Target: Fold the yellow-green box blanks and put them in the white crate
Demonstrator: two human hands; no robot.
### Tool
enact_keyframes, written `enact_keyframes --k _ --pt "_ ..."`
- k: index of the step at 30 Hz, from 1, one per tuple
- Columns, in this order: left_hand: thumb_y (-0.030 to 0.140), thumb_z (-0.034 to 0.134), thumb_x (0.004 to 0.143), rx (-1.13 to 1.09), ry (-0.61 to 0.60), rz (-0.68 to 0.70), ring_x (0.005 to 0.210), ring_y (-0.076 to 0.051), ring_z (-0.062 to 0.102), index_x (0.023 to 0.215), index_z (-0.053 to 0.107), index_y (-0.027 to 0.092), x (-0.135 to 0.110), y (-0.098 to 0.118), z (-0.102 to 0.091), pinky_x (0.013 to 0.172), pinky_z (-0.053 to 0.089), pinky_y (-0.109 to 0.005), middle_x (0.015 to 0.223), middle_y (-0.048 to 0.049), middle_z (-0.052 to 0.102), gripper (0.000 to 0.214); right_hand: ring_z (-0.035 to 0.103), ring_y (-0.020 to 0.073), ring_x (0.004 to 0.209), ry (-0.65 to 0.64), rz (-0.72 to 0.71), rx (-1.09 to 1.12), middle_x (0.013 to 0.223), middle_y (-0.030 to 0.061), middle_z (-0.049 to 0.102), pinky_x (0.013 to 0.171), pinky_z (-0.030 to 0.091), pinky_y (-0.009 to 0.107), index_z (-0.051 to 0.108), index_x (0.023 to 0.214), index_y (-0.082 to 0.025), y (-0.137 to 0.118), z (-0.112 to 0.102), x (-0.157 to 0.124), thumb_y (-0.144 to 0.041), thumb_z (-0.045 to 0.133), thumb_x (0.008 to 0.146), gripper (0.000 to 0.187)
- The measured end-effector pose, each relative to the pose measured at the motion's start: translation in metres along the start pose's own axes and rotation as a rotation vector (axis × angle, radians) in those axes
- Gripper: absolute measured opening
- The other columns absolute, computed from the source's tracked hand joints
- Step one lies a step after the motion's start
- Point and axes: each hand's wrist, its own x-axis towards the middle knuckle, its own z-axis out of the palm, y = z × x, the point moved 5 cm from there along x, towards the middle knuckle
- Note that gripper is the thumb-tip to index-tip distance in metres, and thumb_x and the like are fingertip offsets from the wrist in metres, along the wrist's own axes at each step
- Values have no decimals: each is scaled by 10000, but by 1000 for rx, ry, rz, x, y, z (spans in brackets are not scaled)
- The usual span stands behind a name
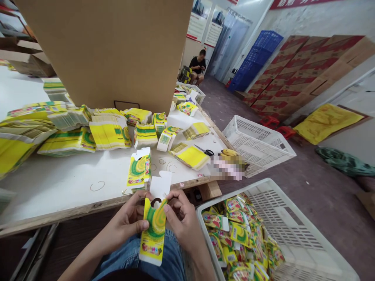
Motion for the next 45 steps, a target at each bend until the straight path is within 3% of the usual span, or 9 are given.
enact_keyframes --k 7,11,16,20,24,29,32,39,45 --pt "313 804 786 48 40 8 808 -160 683 1156 454 237 2 0 -5 743 520 -261 871 -10 716 516 531 153 666 -41 -18 -54 743 -6 602 608 408 245 562 1150 -218 -2 5 0 -428 553 963 281" --pt "299 777 815 42 15 -10 808 -178 695 1205 432 241 2 -3 -3 737 521 -278 892 -29 722 524 521 143 651 -38 -68 -116 732 -5 570 594 401 243 614 917 -200 -8 2 0 -398 534 977 222" --pt "301 747 845 67 9 13 872 -209 707 1508 141 305 2 -4 0 790 527 -323 1009 -63 729 899 615 181 826 81 -235 -213 874 41 638 736 474 273 671 918 -204 -8 -3 -1 -322 540 980 186" --pt "336 764 818 107 -16 -41 914 -233 699 1468 353 249 4 -9 0 795 529 -322 1044 -91 726 774 660 208 963 226 -189 -147 1097 73 690 829 518 315 607 1225 -252 4 -9 0 -345 582 963 279" --pt "333 740 831 251 120 15 904 -233 685 1361 519 220 6 -8 -8 804 532 -320 998 -81 733 585 628 253 1029 227 -288 -244 1049 93 698 916 486 384 777 983 -236 -9 -12 0 -514 491 980 399" --pt "305 678 878 411 184 75 811 -207 664 1390 500 219 6 -7 -13 774 534 -312 964 -78 735 549 654 221 835 43 -5 -158 942 60 738 720 508 311 692 1176 -222 -3 -4 3 -451 662 890 368" --pt "271 624 907 422 150 71 875 -211 669 1406 473 228 6 -6 -9 820 534 -320 1075 -101 724 523 627 185 698 43 132 -107 799 15 732 627 478 264 594 1194 -212 7 1 4 -374 714 842 406" --pt "256 596 920 453 132 48 969 -231 678 1422 444 237 6 -5 -8 865 531 -337 1141 -113 714 525 569 155 596 45 98 -153 664 -23 653 575 438 245 583 1168 -196 7 -1 5 -400 669 873 369" --pt "239 577 931 374 89 47 1185 -252 618 1433 436 246 7 -7 -6 1049 449 -392 1315 -117 653 522 536 151 561 116 83 -309 609 -41 615 566 421 246 565 1179 -189 7 2 7 -312 623 889 320"
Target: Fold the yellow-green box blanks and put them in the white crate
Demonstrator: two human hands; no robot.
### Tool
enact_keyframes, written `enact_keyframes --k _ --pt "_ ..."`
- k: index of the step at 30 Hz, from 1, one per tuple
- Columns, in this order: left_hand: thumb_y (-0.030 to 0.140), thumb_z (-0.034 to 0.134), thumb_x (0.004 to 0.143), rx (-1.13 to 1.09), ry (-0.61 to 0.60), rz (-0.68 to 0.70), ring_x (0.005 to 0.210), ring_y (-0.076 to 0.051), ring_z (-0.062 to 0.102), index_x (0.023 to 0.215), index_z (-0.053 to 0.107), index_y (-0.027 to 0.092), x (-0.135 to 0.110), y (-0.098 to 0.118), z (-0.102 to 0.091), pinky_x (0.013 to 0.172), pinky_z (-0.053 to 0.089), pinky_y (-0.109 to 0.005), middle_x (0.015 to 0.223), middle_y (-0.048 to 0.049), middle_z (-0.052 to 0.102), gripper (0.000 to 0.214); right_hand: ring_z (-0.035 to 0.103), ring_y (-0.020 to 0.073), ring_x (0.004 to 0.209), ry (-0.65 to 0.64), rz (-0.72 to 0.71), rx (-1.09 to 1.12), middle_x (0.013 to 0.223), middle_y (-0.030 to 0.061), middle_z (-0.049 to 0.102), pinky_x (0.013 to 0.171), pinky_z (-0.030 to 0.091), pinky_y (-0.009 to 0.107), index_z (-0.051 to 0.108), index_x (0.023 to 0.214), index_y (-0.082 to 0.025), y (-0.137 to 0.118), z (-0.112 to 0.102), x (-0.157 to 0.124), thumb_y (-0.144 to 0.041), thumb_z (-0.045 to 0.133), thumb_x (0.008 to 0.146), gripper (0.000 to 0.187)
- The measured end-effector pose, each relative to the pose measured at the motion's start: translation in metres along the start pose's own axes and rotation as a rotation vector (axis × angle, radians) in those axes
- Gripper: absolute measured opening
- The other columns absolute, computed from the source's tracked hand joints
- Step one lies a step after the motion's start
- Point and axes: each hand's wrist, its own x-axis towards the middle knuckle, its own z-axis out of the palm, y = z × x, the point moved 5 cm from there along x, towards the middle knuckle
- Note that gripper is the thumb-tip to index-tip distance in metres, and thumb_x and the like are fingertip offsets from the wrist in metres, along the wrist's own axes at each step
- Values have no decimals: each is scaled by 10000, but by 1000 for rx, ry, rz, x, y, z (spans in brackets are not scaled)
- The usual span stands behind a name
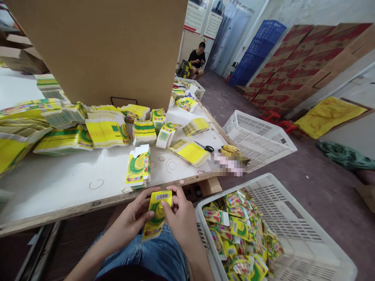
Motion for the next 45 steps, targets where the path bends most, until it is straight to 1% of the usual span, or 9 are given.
enact_keyframes --k 7,14,18,24,26,29,36,39,45 --pt "329 711 851 -162 44 -25 1050 -274 678 1382 475 224 2 2 -3 882 521 -358 1181 -123 714 591 374 109 475 -14 -64 -51 505 -104 415 491 302 225 594 1234 -166 -7 4 -2 -326 616 910 362" --pt "301 758 810 -220 53 -42 884 -233 705 1313 517 210 5 -1 2 785 531 -321 1017 -93 752 566 609 186 772 163 -134 77 980 68 693 691 495 291 695 1116 -203 3 -1 -2 -368 645 904 273" --pt "285 713 841 -119 59 -7 909 -244 718 1332 514 202 4 -2 8 816 557 -347 1043 -107 757 537 634 209 831 193 -133 191 921 47 677 735 510 316 669 1024 -209 3 -1 -6 -356 669 884 204" --pt "277 612 901 618 451 294 1402 -290 466 1359 549 223 8 28 -41 1192 326 -500 1449 -121 575 466 552 304 991 796 -314 -444 952 115 619 942 395 487 700 878 -196 -14 -87 -33 -417 657 866 225" --pt "287 626 884 842 528 361 1453 -303 389 1366 554 203 11 34 -61 1218 257 -553 1490 -122 536 495 537 340 1064 868 -309 -588 1014 141 625 1008 325 548 704 930 -187 -12 -105 -38 -478 649 859 305" --pt "327 635 876 1000 522 322 1395 -314 477 1292 634 190 18 30 -81 1193 309 -573 1447 -118 585 437 562 328 1047 737 -292 -516 1022 132 650 990 359 526 701 951 -199 -2 -99 -32 -483 646 861 303" --pt "281 573 928 943 551 350 1092 -290 722 1014 778 243 8 38 -85 998 562 -453 1157 -54 774 226 622 228 768 336 -64 -18 861 85 735 721 492 340 750 873 -198 3 -29 -7 -508 635 876 331" --pt "189 554 935 891 579 546 1078 -269 730 1018 776 227 -7 47 -64 1005 562 -430 1090 -68 794 239 603 194 667 208 14 246 799 86 756 641 495 310 777 905 -180 4 -5 -2 -587 594 888 446" --pt "75 555 923 780 84 775 1175 -257 681 1167 736 207 -13 30 2 1060 535 -441 1122 -102 781 332 617 177 643 310 138 619 735 34 724 616 510 293 773 905 -188 23 4 -4 -499 827 701 376"
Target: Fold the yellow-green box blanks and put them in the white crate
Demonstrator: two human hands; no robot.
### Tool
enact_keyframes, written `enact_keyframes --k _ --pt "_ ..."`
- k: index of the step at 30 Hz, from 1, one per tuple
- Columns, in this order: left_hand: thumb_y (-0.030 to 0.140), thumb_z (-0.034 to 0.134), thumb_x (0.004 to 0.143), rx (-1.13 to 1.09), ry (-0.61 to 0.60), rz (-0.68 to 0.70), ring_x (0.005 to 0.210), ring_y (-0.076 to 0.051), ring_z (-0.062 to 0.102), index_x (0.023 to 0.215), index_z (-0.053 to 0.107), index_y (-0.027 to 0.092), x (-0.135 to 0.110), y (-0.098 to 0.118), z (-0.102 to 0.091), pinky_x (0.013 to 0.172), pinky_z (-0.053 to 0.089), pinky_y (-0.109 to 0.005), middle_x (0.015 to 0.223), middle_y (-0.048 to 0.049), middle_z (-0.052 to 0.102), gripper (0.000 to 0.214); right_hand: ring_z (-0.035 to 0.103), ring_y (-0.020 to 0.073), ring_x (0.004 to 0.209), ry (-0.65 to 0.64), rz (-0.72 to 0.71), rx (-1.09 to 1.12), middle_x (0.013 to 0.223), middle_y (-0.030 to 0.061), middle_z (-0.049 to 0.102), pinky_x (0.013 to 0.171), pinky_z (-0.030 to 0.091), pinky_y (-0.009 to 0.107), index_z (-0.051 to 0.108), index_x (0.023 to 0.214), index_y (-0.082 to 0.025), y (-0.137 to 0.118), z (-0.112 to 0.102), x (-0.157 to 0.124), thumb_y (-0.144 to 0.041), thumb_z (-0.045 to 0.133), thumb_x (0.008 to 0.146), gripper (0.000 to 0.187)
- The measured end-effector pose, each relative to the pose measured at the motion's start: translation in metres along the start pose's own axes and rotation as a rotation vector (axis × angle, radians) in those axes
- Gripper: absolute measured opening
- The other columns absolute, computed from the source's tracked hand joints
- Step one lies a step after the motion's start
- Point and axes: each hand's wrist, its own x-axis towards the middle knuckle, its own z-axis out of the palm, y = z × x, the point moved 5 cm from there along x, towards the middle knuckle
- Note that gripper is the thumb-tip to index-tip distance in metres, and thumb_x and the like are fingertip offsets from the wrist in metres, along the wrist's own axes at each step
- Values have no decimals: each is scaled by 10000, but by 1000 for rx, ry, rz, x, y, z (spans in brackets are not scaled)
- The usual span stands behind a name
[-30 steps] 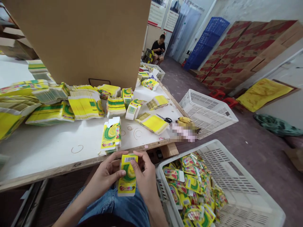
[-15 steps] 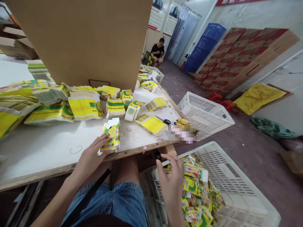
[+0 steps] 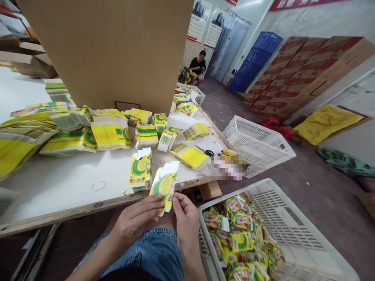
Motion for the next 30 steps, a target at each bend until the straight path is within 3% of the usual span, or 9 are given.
enact_keyframes --k 3,5,11,18,23,30 --pt "58 537 928 -67 -80 -22 1202 -253 663 1151 739 211 -2 -6 17 1102 497 -453 1136 -108 776 337 570 149 605 84 -31 -55 699 25 693 567 482 258 776 881 -172 0 -11 -2 -516 792 738 373" --pt "65 512 941 -73 -98 -10 1191 -241 671 1118 740 201 -1 -9 23 1119 480 -443 1118 -108 779 319 567 137 615 67 -31 -103 717 23 693 592 491 248 771 876 -170 1 -11 -3 -510 776 761 360" --pt "88 451 972 73 -32 90 1159 -209 684 988 712 143 3 -9 31 1090 503 -375 962 -102 788 267 646 165 697 13 19 -62 753 15 714 642 528 258 681 895 -196 16 0 2 -519 836 673 421" --pt "121 541 945 -120 -83 -136 1028 -197 731 934 720 157 -1 -19 44 1064 501 -334 948 -81 786 183 682 210 762 30 -61 -293 808 61 742 720 541 314 696 902 -171 19 -14 8 -502 765 754 369" --pt "150 561 932 -318 -186 -340 828 -191 715 898 736 135 2 -25 58 787 546 -250 877 -92 764 178 658 196 701 8 7 -206 729 40 719 661 513 290 714 846 -156 33 -16 16 -508 774 735 374" --pt "210 609 913 -395 -194 -405 755 -185 704 861 752 126 0 -28 56 751 535 -251 817 -93 768 173 576 135 550 23 72 -107 603 5 665 541 456 240 683 703 -146 51 -17 24 -518 843 628 412"
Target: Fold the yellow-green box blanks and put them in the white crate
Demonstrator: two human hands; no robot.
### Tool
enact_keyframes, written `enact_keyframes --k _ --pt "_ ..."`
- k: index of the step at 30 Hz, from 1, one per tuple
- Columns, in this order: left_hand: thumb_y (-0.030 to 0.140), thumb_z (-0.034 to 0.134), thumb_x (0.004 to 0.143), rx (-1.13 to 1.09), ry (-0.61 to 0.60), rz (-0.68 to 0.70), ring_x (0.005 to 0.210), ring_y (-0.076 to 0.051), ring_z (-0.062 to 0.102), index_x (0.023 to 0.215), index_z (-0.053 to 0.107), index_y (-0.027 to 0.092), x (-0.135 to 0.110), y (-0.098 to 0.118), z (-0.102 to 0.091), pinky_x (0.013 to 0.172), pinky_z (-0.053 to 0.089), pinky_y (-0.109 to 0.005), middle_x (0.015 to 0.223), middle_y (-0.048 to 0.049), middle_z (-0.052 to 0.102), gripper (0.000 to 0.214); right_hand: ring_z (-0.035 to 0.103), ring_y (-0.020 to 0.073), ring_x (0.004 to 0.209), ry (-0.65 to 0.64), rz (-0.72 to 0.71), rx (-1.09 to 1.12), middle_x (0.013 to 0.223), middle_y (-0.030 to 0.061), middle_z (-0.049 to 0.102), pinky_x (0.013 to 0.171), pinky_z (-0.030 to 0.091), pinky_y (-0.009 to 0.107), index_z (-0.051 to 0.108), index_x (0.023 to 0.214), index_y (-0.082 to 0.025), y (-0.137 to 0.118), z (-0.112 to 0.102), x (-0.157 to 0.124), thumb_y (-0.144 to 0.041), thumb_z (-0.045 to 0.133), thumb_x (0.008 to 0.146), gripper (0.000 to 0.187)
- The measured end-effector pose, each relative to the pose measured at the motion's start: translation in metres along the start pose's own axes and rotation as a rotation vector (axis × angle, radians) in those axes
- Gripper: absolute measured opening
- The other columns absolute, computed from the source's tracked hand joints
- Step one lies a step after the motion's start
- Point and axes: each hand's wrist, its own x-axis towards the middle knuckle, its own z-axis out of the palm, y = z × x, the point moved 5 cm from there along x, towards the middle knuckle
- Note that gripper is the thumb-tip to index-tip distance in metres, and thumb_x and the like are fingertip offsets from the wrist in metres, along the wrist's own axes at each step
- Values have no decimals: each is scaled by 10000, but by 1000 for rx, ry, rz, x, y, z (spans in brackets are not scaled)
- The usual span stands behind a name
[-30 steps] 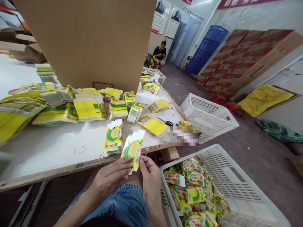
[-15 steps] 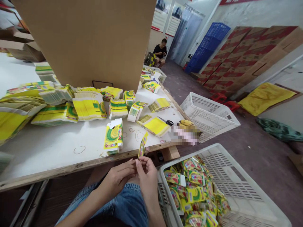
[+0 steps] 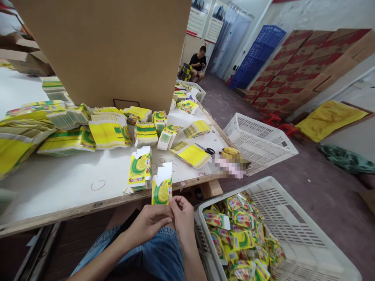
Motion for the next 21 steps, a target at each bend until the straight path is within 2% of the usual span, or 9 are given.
enact_keyframes --k 2,6,7,8,9,11,14,17,21 --pt "214 623 906 -34 82 4 808 -192 715 884 758 139 -3 4 -6 795 537 -258 858 -96 776 155 590 136 576 14 1 26 630 9 678 561 469 238 693 732 -148 -2 -5 -2 -510 851 634 407" --pt "232 680 879 -268 555 -75 874 -163 700 936 735 206 -11 7 -34 821 536 -228 909 -45 756 83 650 155 696 41 -18 90 767 30 731 679 525 265 706 839 -174 -12 -12 -9 -510 837 685 392" --pt "246 707 863 -374 623 -103 875 -156 695 961 727 222 -13 5 -38 819 538 -224 914 -31 750 103 658 157 712 33 -20 120 785 30 737 693 531 268 705 851 -183 -14 -11 -11 -495 847 684 381" --pt "269 739 840 -490 633 -124 891 -158 695 1002 722 235 -12 3 -38 833 541 -230 934 -27 751 166 663 156 719 16 -20 154 795 28 741 700 534 266 706 858 -190 -17 -9 -14 -470 860 680 365" --pt "303 769 814 -602 590 -140 928 -171 696 1051 721 242 -10 2 -36 863 541 -250 975 -36 756 249 665 153 717 -9 -18 188 795 24 742 698 534 259 707 857 -197 -19 -6 -16 -441 873 676 347" --pt "390 796 777 -785 424 -174 1034 -224 689 1143 721 234 -6 1 -28 941 527 -310 1086 -79 758 405 663 144 697 -68 -10 242 781 16 740 679 528 243 713 844 -205 -23 4 -21 -399 885 675 311" --pt "485 790 756 -934 233 -231 1155 -292 652 1201 722 210 -5 0 -18 1035 477 -380 1198 -126 736 528 663 148 703 -139 8 247 777 21 740 673 526 243 729 837 -203 -24 15 -26 -396 874 696 280" --pt "472 819 724 -974 174 -268 1185 -321 639 1215 721 207 -6 1 -16 1040 474 -402 1249 -139 719 567 663 159 712 -162 28 219 773 33 743 677 530 253 742 826 -192 -24 18 -29 -402 876 691 283" --pt "439 846 701 -973 186 -287 1161 -336 655 1196 731 194 -7 0 -17 971 522 -404 1269 -155 708 565 670 168 722 -152 31 150 787 48 752 709 538 270 762 843 -179 -27 14 -31 -432 873 683 319"
